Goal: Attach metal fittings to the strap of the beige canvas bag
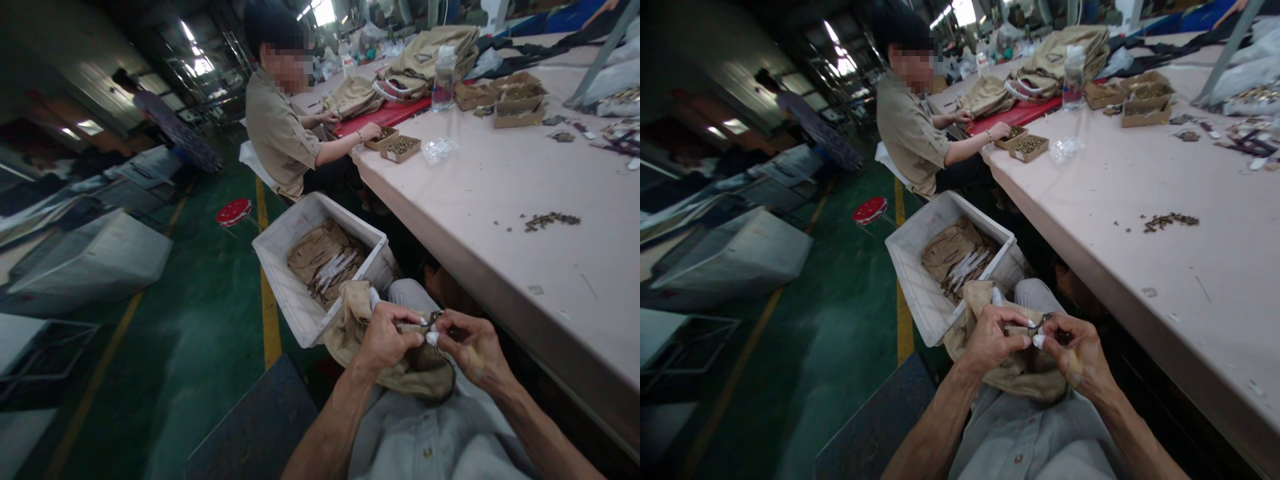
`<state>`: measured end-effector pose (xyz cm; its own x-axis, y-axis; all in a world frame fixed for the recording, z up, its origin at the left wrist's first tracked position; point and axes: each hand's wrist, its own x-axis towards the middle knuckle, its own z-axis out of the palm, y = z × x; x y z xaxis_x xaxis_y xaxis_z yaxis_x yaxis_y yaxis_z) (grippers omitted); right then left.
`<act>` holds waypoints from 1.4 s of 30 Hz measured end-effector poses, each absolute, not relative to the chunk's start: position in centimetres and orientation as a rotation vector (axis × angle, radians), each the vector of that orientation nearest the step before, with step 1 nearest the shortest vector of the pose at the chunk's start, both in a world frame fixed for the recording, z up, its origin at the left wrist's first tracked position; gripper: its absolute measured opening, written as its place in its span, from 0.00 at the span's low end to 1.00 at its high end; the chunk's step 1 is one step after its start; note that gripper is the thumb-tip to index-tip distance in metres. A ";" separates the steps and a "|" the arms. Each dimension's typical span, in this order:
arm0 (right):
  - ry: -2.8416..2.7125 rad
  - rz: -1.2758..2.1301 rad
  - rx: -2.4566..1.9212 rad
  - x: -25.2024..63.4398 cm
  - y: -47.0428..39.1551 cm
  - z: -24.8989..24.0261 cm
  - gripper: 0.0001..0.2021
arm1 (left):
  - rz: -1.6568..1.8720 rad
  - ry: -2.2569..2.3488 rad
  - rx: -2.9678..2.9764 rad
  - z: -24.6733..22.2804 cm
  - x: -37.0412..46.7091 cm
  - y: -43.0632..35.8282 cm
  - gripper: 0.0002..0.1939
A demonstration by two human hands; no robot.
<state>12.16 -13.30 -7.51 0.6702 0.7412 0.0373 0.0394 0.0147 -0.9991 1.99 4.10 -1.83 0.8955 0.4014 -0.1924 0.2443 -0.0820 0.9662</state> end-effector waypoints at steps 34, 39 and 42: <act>-1.307 -0.326 -1.831 12.2 -12.6 -8.4 0.11 | 0.331 0.642 2.357 -3.8 0.0 2.9 0.17; -1.264 -0.354 -1.734 12.5 -12.4 -7.8 0.15 | -0.034 0.391 1.675 -1.8 1.5 4.9 0.13; -1.244 -0.335 -1.703 12.5 -12.1 -7.1 0.15 | -0.069 0.356 1.434 -1.4 2.3 5.5 0.16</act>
